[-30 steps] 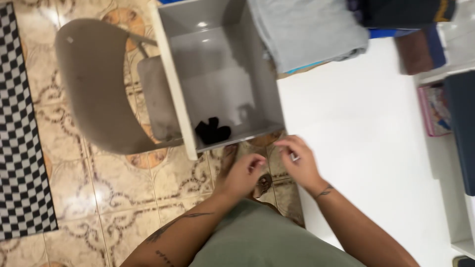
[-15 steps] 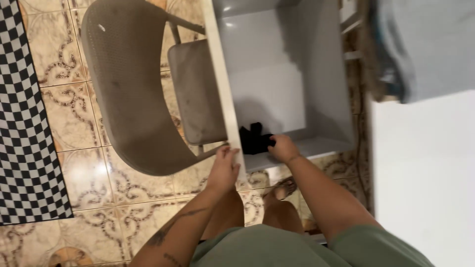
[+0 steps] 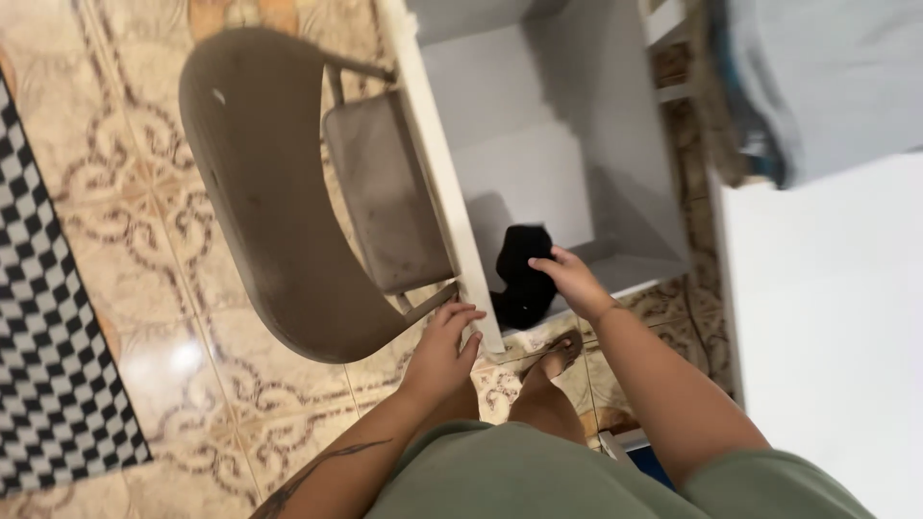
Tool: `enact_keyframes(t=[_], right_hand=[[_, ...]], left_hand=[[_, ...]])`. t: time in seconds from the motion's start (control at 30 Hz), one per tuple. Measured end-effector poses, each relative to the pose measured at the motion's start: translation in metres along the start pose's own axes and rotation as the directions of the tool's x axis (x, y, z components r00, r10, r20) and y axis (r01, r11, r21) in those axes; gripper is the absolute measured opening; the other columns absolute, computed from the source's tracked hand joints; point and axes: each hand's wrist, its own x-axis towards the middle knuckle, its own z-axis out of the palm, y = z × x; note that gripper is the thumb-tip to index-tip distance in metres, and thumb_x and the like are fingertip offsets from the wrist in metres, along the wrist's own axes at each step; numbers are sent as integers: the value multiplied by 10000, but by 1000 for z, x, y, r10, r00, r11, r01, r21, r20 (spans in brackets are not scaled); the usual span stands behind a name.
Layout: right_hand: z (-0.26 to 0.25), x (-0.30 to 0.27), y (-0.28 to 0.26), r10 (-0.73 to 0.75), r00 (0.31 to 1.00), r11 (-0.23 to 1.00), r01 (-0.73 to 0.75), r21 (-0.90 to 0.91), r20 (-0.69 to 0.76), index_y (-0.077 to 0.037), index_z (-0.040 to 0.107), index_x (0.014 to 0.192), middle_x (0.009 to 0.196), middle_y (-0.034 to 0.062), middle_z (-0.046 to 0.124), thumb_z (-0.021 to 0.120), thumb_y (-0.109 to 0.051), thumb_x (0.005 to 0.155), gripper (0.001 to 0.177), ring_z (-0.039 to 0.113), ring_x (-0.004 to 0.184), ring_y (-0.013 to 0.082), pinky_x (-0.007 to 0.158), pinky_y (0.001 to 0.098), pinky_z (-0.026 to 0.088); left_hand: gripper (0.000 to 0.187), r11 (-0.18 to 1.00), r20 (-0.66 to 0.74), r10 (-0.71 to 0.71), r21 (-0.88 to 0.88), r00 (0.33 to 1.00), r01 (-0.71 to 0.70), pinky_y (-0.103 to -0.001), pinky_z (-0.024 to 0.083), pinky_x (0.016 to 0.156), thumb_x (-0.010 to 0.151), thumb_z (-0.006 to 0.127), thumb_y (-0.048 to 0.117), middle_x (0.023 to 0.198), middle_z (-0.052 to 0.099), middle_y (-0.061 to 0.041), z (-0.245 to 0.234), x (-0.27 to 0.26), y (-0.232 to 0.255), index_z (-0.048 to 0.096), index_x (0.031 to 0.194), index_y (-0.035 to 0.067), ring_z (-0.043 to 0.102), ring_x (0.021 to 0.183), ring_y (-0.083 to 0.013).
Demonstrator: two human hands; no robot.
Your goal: Fold various items of clothing and organize them into a storage bin.
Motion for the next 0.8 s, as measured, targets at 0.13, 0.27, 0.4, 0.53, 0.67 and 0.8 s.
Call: enact_keyframes(t=[0.13,0.27,0.4,0.53,0.67,0.8], right_hand=[[19,-108,-80,-44,999,953,38,301,11,-85,569,1371,1192,64,690,615,-190,951,435,697,1055,163,891,320,569],[27,-194,-107,-255,961,845,168,507,106,-73,471,1468,1285,95,639,612,-158,961,533,669,1085,198,888,380,547],[38,-274,-132,-419,907,731,372,573,-55,-97,330,1546,1344,76,605,635,-145,898,718,650,1204,202,1056,388,501],[26,-305,-96,-266,935,853,342,394,-235,-197,200,1587,1389,66,588,641,-185,857,853,632,1216,178,1015,405,492],[19,-341,-73,-117,976,980,83,-182,-185,-229,166,1587,1185,218,687,758,-79,788,1005,666,1060,244,980,358,512],[-6,-375,-53,-45,902,901,-149,-408,-429,-223,537,1345,1285,31,654,653,19,797,610,693,1063,194,872,339,573]], left_hand=[[524,970,-18,243,-4,970,-243,-418,483,981,879,744,229,1403,553,-116,-13,1,43,580,1357,90,572,1156,-339],[795,823,32,567,22,823,-568,-448,449,998,761,872,275,1360,522,-222,-9,-2,75,476,1379,-30,528,1241,-392],[397,842,183,538,-63,823,-536,-409,523,896,877,746,181,1097,649,-187,-13,-16,113,559,1187,15,646,1014,-335],[270,882,251,471,-114,846,-457,-383,536,782,935,709,143,905,670,-144,-10,-35,142,544,1117,31,667,839,-285],[348,880,311,475,-139,823,-455,-333,524,670,844,686,58,865,665,-92,-16,-43,166,500,1136,77,658,734,-192],[262,869,409,449,7,794,-495,-311,476,573,812,727,47,894,652,-38,-29,-41,190,563,1015,68,579,639,-140]])
